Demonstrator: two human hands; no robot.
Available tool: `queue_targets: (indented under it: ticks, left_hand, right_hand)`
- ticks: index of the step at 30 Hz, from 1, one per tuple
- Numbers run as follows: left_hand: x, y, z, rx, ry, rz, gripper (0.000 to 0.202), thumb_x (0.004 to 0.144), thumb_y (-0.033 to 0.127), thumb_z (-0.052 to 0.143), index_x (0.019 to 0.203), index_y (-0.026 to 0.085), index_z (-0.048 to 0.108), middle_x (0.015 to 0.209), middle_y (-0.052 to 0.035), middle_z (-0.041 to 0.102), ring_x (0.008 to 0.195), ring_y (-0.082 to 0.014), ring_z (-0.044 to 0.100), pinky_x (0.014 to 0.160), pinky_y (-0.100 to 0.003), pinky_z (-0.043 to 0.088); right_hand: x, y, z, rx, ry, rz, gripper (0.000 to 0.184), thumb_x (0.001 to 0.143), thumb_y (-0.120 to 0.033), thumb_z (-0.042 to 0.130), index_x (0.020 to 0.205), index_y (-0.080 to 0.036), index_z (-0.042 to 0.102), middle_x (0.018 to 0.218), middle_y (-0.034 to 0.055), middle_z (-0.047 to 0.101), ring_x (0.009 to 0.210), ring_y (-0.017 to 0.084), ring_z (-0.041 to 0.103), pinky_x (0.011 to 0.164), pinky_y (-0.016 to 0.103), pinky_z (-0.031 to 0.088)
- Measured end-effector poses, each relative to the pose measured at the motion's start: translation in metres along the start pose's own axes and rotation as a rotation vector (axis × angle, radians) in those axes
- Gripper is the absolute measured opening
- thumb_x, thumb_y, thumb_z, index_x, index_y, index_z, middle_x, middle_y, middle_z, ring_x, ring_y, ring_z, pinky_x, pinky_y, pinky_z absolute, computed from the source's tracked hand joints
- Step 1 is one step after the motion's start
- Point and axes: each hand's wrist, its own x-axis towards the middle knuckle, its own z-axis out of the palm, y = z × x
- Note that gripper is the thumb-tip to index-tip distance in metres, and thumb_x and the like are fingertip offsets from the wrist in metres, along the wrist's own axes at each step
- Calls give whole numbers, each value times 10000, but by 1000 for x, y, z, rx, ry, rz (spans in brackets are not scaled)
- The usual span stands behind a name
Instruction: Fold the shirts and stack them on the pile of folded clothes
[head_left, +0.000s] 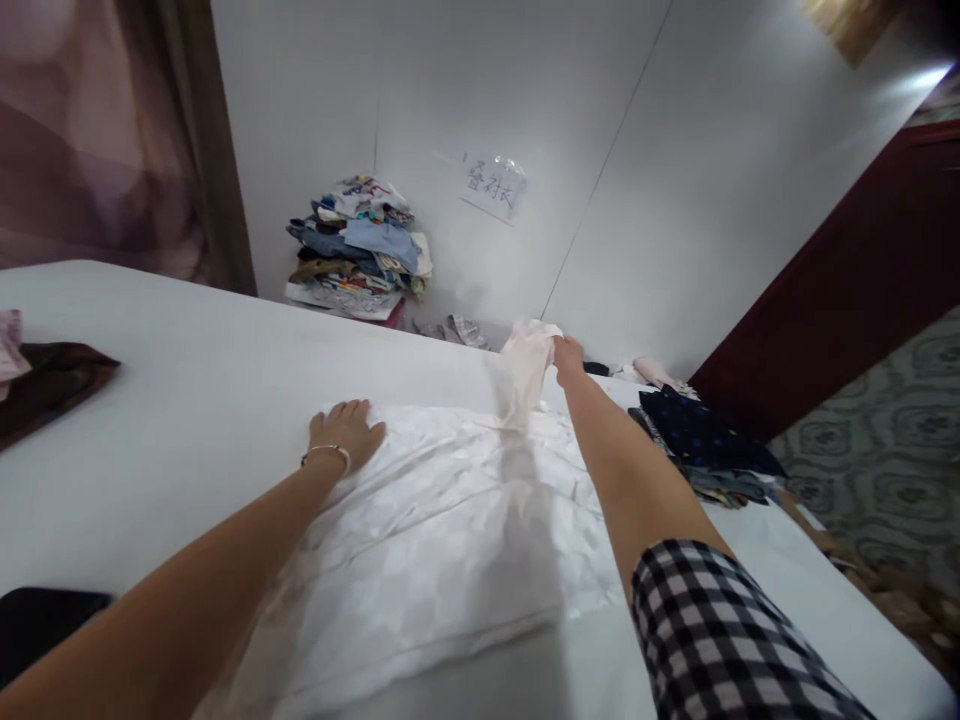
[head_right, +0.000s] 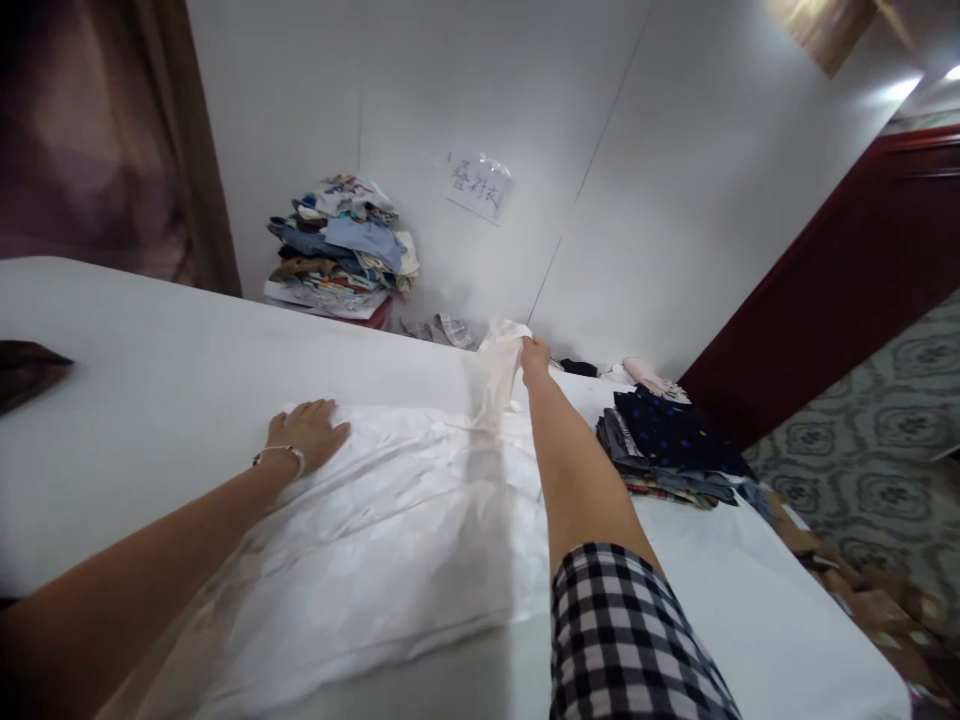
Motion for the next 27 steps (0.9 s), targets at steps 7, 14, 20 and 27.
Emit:
queue_targets:
  ticks: [7, 14, 20, 27]
  left_hand:
    - [27, 7, -37, 53, -108, 50, 497, 744, 351, 559, 1172, 102, 597, 1231, -206, 598, 1169, -364, 483, 995, -542, 294]
    - [25, 10, -60, 87, 8, 118, 451, 744, 214, 462, 1171, 133, 583, 1251, -202, 578, 1151, -333, 507, 929, -447, 350]
    - [-14, 11, -82, 197, 247, 323, 247, 796, 187, 392, 895, 129, 610, 985, -145, 659, 967, -258, 580, 945, -425, 298]
    - [-83, 9, -72, 213, 209, 624, 212, 813, 123, 361, 785, 160, 568, 858, -93, 606, 808, -209, 544, 943, -404, 307]
  right_hand:
    - [2, -2, -60, 403, -1, 129, 38, 828, -229, 453, 853, -225, 481, 698, -41, 570, 579, 104, 546, 558, 242, 489]
    - [-2, -8, -109, 777, -61, 11, 72, 813, -181, 470, 828, -245, 442, 707, -66, 581, 591, 90, 562, 554, 205, 465]
    - [-37, 8, -168, 1012, -132, -49, 152, 782, -140, 426, 844, -226, 535, 820, -23, 662, 792, 131, 642, 701, 271, 524]
    - [-112, 59, -231, 1007, -33, -14, 269, 700, -117, 444, 863, -228, 625, 961, -2, 697, 984, 166, 646, 980, 370, 468]
